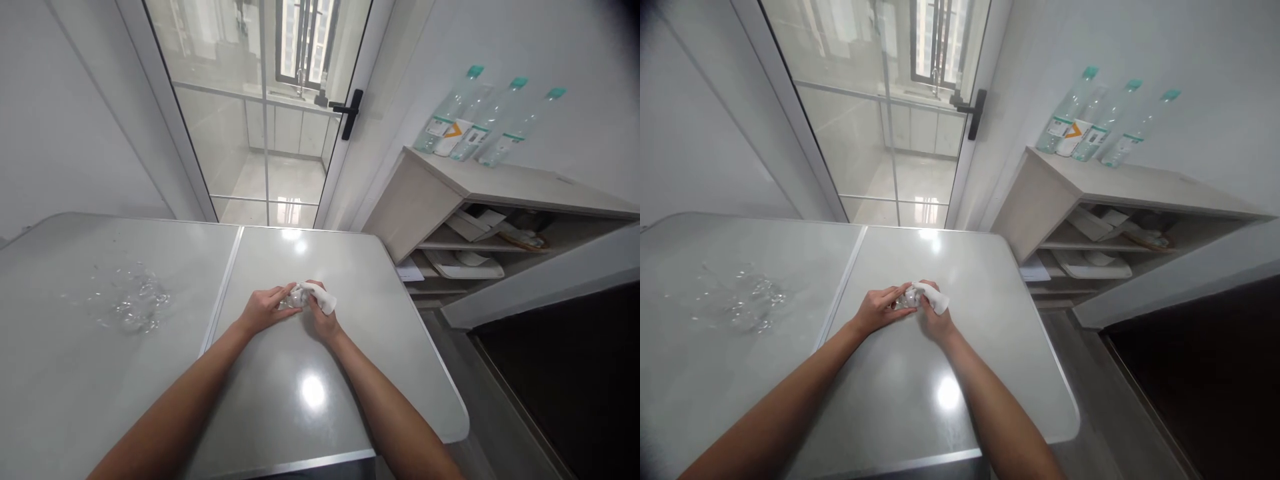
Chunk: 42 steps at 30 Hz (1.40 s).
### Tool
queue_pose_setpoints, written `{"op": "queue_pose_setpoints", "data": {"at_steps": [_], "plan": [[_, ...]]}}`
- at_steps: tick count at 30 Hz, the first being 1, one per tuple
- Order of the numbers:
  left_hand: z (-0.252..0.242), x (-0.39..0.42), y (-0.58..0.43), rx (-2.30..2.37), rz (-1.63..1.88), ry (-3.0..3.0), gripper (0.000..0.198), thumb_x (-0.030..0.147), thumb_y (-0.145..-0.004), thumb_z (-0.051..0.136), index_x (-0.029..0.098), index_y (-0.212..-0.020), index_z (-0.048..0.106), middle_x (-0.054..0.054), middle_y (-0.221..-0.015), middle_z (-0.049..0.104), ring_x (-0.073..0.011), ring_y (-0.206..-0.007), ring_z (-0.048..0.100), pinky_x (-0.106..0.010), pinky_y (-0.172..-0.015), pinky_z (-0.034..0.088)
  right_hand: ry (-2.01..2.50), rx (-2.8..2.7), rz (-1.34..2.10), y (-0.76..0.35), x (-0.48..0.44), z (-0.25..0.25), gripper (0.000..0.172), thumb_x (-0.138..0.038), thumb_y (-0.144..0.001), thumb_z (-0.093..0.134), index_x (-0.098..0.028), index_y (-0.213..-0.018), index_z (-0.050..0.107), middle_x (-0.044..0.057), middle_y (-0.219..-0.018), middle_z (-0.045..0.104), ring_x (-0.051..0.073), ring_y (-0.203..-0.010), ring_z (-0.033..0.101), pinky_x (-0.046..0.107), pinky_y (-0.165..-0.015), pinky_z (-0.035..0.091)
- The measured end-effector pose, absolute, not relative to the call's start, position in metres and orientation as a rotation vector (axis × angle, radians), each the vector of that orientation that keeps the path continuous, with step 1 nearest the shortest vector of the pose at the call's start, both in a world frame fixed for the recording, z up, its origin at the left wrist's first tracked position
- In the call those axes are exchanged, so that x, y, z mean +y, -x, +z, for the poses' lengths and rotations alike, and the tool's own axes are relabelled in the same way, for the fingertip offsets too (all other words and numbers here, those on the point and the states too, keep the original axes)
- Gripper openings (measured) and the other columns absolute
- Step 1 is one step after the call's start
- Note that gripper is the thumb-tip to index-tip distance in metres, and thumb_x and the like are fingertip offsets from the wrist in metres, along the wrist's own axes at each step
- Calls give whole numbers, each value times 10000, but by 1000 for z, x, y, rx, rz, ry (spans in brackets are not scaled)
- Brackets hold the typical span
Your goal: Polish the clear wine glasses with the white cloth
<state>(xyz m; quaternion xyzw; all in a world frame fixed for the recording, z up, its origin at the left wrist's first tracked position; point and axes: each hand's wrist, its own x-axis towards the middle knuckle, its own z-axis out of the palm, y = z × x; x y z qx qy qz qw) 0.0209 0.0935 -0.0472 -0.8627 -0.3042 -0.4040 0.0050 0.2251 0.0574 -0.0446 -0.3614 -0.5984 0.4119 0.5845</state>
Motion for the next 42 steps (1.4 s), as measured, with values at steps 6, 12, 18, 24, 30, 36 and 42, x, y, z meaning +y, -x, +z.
{"op": "queue_pose_setpoints", "data": {"at_steps": [6, 12, 18, 24, 30, 36, 42], "plan": [[-50, 94, -21, -916, -1273, 2644, 603, 443, -935, 714, 215, -1463, 532, -33, -940, 797, -114, -647, 709, -214, -585, 480, 945, -1261, 1048, -218, 58, -43, 389, -508, -1005, 571, -244, -1286, 629, 73, -1187, 659, 237, -1122, 618, 376, -1041, 472], [-52, 95, -19, -908, -1291, 2714, 616, 485, -917, 721, 215, -1447, 562, -25, -885, 789, -107, -625, 689, -205, -591, 487, 949, -1256, 1081, -216, 54, -36, 332, -527, -1000, 563, -259, -1181, 641, 44, -1037, 656, 223, -1002, 619, 361, -964, 490], [-48, 96, -18, -1020, -1398, 2831, 584, 561, -906, 701, 215, -1372, 639, -9, -797, 739, -84, -553, 591, -200, -589, 488, 968, -1479, 866, -226, 51, -37, 349, -553, -988, 533, -256, -1116, 664, 78, -1093, 653, 261, -1016, 617, 434, -973, 466], [-47, 93, -16, -915, -1418, 2883, 533, 534, -940, 673, 193, -1349, 658, 19, -707, 678, -87, -569, 569, -197, -598, 452, 955, -1859, 611, -227, 44, -40, 336, -550, -891, 621, -292, -1078, 727, 35, -850, 708, 264, -798, 648, 569, -1043, 362], [-54, 95, -14, -1010, -1181, 2670, 501, 530, -944, 669, 271, -1374, 669, -14, -739, 713, -125, -612, 612, -238, -597, 396, 1094, -1280, 841, -210, 43, -28, 411, -465, -1007, 531, -272, -1364, 592, 91, -1338, 635, 266, -1254, 571, 439, -1113, 412], [-56, 94, -16, -1086, -1103, 2733, 551, 585, -934, 651, 246, -1368, 681, -12, -682, 678, -128, -586, 603, -246, -576, 387, 1034, -1256, 1030, -208, 45, -23, 439, -547, -994, 556, -262, -1327, 577, 70, -1246, 634, 226, -1101, 603, 368, -1034, 473], [-53, 90, -13, -1134, -1319, 2830, 653, 664, -887, 659, 199, -1345, 686, 14, -693, 696, -99, -567, 578, -215, -592, 435, 928, -1508, 891, -218, 41, -23, 429, -545, -993, 557, -282, -1332, 588, 87, -1315, 606, 261, -1174, 575, 429, -1074, 449]]}}
